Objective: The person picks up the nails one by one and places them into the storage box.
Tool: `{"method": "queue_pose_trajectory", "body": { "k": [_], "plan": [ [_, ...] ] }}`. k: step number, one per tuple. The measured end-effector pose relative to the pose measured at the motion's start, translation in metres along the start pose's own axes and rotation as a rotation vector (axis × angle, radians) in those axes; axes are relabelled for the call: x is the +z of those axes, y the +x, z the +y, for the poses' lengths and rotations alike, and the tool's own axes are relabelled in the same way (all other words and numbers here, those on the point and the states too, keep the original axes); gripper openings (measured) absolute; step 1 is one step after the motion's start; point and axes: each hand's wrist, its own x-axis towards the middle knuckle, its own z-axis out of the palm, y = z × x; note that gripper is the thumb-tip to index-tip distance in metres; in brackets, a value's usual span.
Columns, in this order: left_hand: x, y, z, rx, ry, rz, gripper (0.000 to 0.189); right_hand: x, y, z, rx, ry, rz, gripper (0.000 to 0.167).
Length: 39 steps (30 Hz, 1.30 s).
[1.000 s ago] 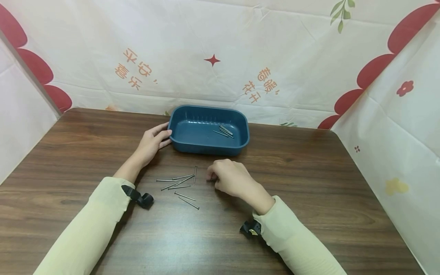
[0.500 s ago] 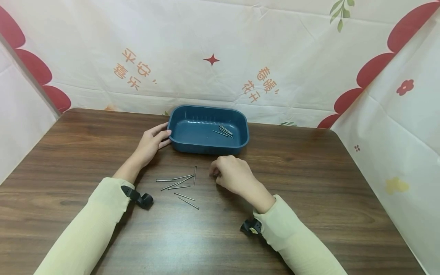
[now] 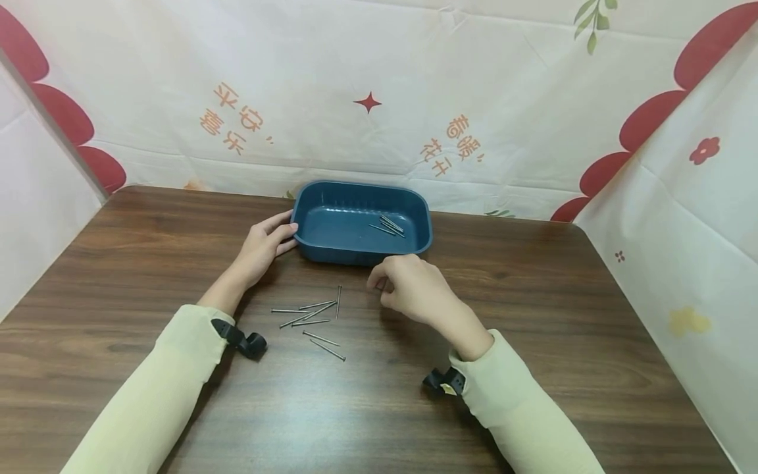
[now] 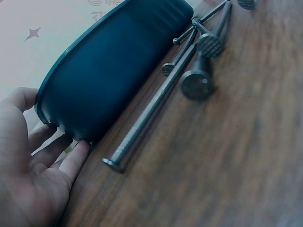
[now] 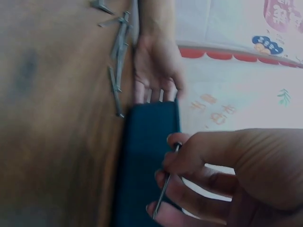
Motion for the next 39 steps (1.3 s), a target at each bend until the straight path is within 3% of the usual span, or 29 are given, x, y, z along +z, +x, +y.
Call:
{"method": "queue_pose_trajectory", "body": {
  "k": [7,20,25,39],
  "plan": [
    [0.001,-0.001,0.001,-0.003,-0.002,-0.004,0.056,-0.025,0.008,0.004,-0.080,0.075,0.012,0.025],
    [0.000,-0.002,0.001,0.001,-0.009,-0.009,0.056,-0.062,0.047,0.006,-0.032,0.143,0.013,0.024],
    [0.000,-0.003,0.003,0.002,-0.009,-0.009,0.056,-0.063,0.064,0.008,-0.003,0.158,0.032,0.021],
    [0.000,-0.001,0.003,0.000,-0.011,-0.004,0.056,-0.047,0.115,0.019,0.007,0.038,-0.039,0.014]
  ]
}}
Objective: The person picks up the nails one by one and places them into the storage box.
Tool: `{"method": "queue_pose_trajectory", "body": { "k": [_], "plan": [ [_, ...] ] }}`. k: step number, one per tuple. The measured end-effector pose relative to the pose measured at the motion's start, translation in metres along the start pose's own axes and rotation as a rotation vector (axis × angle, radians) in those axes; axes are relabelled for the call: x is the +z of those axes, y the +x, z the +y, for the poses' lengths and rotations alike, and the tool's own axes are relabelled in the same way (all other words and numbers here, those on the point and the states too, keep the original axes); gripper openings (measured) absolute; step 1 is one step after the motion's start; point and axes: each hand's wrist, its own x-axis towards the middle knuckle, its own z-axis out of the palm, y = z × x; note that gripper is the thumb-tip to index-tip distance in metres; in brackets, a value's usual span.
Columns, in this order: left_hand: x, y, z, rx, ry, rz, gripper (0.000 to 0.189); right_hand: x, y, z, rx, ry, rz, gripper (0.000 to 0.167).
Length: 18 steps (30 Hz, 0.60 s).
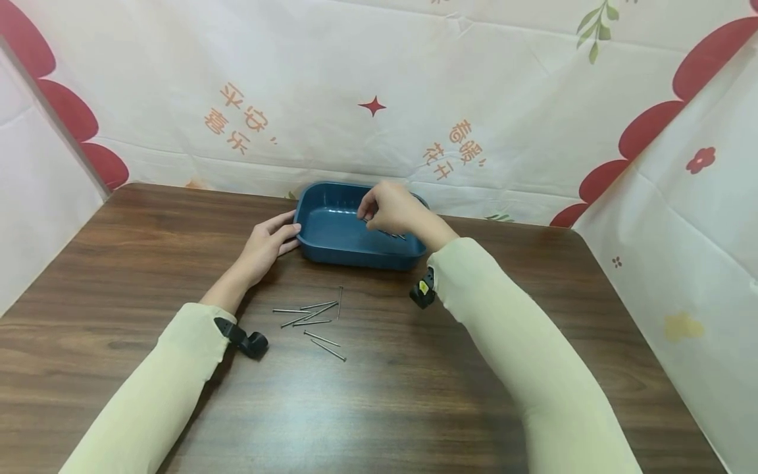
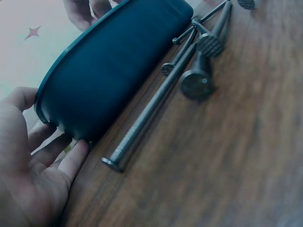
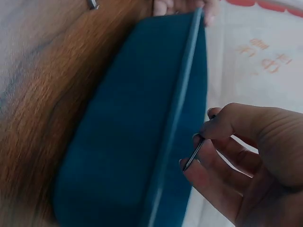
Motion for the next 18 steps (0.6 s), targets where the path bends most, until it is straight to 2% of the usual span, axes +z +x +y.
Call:
{"method": "queue_pose_trajectory", "body": {
  "k": [6,18],
  "plan": [
    [0.001,0.001,-0.001,0.007,0.003,-0.003,0.055,0.009,0.016,0.011,0.007,-0.001,-0.031,0.017],
    [-0.001,0.001,-0.002,0.016,0.010,0.004,0.054,0.021,0.039,0.027,0.077,0.056,-0.085,0.017]
  ]
}}
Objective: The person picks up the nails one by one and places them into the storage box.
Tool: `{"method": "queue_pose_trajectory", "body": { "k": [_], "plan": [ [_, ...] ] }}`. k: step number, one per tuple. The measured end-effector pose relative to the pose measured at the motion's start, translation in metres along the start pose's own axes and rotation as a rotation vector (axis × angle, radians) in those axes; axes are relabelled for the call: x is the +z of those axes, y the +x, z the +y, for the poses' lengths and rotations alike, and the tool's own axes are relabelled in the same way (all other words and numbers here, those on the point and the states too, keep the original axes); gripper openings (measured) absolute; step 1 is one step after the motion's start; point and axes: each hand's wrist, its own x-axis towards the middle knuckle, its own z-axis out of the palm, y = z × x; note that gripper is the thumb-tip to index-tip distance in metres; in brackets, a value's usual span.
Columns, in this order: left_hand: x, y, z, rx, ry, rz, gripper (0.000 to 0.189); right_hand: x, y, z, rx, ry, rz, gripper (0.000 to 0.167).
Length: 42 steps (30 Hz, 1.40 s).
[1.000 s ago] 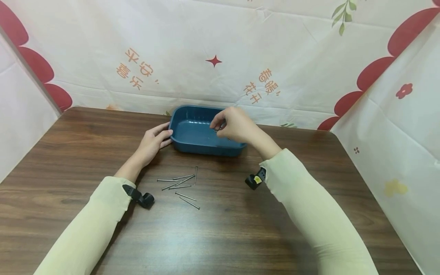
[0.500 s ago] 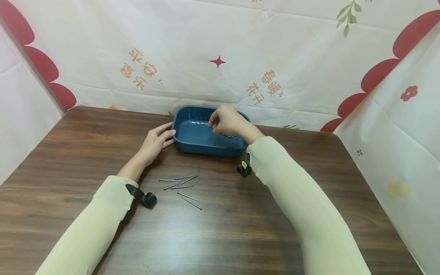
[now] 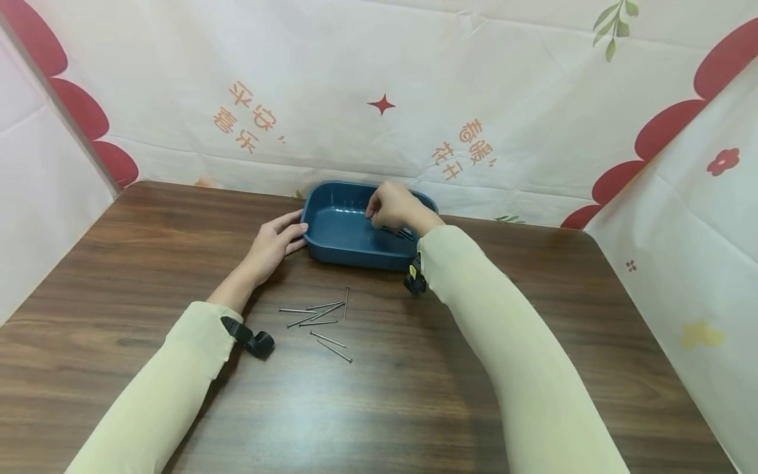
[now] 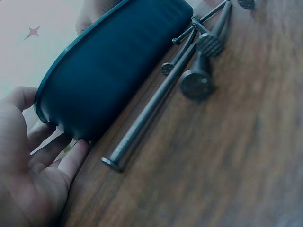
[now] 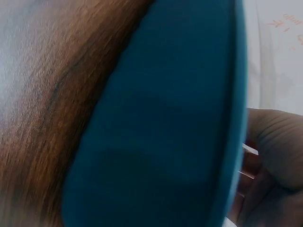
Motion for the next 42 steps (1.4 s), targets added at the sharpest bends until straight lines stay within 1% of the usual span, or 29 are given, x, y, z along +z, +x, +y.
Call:
{"method": "queue_pose_trajectory", "body": {
  "k": [8,21,30,35,39,42],
  "plan": [
    [0.000,-0.001,0.000,-0.020,-0.002,0.015,0.054,0.007,0.010,0.006,0.050,0.006,-0.023,0.015],
    [0.002,0.000,0.003,-0.020,-0.012,0.012,0.053,0.015,0.013,0.015,0.124,0.003,-0.022,0.013],
    [0.001,0.000,0.005,-0.030,-0.003,0.009,0.054,0.015,0.019,0.013,0.153,-0.067,-0.030,0.011],
    [0.000,0.000,0.005,-0.027,-0.002,0.012,0.054,0.016,0.022,0.012,0.169,-0.081,-0.034,0.010],
    [0.000,0.000,0.005,-0.025,-0.009,0.015,0.053,0.015,0.021,0.011,0.163,-0.089,-0.039,0.010],
    [0.000,0.000,0.005,-0.023,-0.011,0.013,0.053,0.010,0.019,0.012,0.119,-0.100,-0.032,0.013]
  ]
}}
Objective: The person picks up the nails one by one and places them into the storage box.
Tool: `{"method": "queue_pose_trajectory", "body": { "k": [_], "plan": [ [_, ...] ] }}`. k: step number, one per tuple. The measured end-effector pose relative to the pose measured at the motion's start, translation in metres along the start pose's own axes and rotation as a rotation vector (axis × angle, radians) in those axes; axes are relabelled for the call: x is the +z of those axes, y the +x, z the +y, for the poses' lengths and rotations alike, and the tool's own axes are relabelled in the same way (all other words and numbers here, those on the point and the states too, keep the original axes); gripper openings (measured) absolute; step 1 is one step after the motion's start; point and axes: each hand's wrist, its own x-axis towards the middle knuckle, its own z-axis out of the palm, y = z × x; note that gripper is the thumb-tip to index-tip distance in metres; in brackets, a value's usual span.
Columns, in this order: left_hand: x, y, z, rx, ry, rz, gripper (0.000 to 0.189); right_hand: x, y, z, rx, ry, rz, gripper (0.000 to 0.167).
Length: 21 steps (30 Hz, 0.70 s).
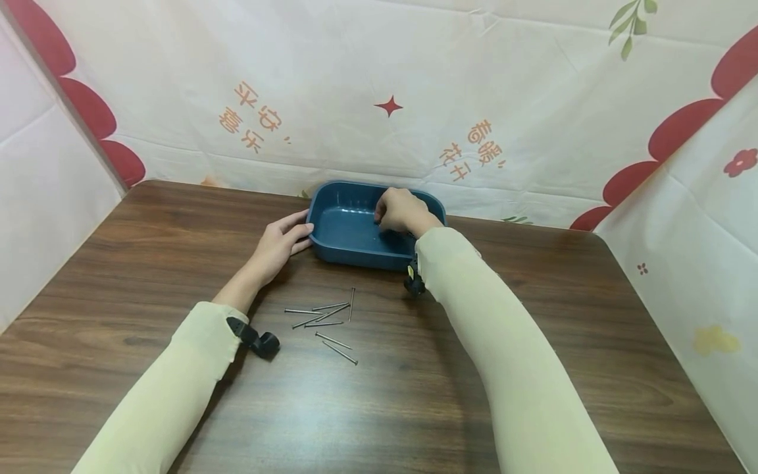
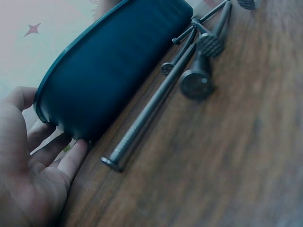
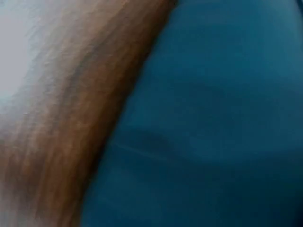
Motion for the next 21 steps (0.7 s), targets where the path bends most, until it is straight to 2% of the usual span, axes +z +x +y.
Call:
{"method": "queue_pose_trajectory", "body": {
  "k": [4,7,15,21],
  "plan": [
    [0.001,-0.001,0.000,-0.001,-0.006,-0.001,0.053,-0.013,-0.006,0.000,-0.058,-0.003,0.025,0.018],
    [0.000,-0.002,0.000,-0.005,-0.008,-0.001,0.053,-0.025,-0.014,-0.004,-0.073,0.030,0.039,0.019],
    [0.000,-0.004,0.000,0.007,-0.001,-0.019,0.053,-0.053,-0.058,-0.021,-0.100,0.064,0.058,0.018],
    [-0.002,-0.007,0.000,0.011,-0.003,-0.027,0.054,-0.060,-0.090,-0.031,-0.104,0.096,0.062,0.019]
  ]
}}
